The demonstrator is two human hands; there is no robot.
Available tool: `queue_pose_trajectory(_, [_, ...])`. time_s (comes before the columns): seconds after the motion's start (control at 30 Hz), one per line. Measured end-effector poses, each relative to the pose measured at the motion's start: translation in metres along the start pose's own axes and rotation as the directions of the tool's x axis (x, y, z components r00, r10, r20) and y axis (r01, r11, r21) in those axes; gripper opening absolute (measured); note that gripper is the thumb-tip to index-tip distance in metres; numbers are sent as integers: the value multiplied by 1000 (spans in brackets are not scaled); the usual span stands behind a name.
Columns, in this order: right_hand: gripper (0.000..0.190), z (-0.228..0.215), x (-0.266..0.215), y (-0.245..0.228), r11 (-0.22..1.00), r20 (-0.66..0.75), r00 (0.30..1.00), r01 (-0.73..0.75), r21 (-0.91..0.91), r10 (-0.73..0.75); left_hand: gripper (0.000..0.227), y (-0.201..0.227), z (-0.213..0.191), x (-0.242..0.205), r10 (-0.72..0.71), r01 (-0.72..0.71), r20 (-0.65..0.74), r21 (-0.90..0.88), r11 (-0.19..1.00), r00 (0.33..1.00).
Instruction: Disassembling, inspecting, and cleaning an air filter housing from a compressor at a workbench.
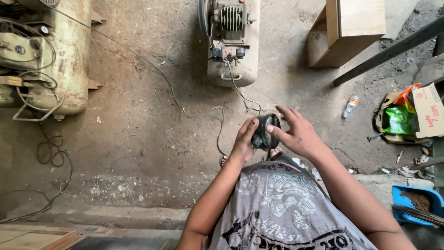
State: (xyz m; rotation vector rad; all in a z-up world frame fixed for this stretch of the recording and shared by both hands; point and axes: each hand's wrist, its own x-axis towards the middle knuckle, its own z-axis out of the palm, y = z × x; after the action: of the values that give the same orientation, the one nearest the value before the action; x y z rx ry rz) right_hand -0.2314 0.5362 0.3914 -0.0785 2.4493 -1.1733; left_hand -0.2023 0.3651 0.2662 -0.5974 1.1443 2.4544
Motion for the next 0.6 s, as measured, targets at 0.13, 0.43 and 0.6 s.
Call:
queue_pose_trajectory(0.13, [87,5,-12,-2,992,93,992,-73,-103,82,50,-27,-10,11,48,-43,-56,77,996,997])
queue_pose_trajectory(0.43, [61,31,-12,21,995,-34,997,59,-84,-63,55,-10,-7,-14,-52,55,-57,57,997,997])
queue_pose_trajectory(0.6, [27,25,-28,-21,779,-22,870,453,434,-493,59,22,9,-55,-66,67,-42,17,998,997])
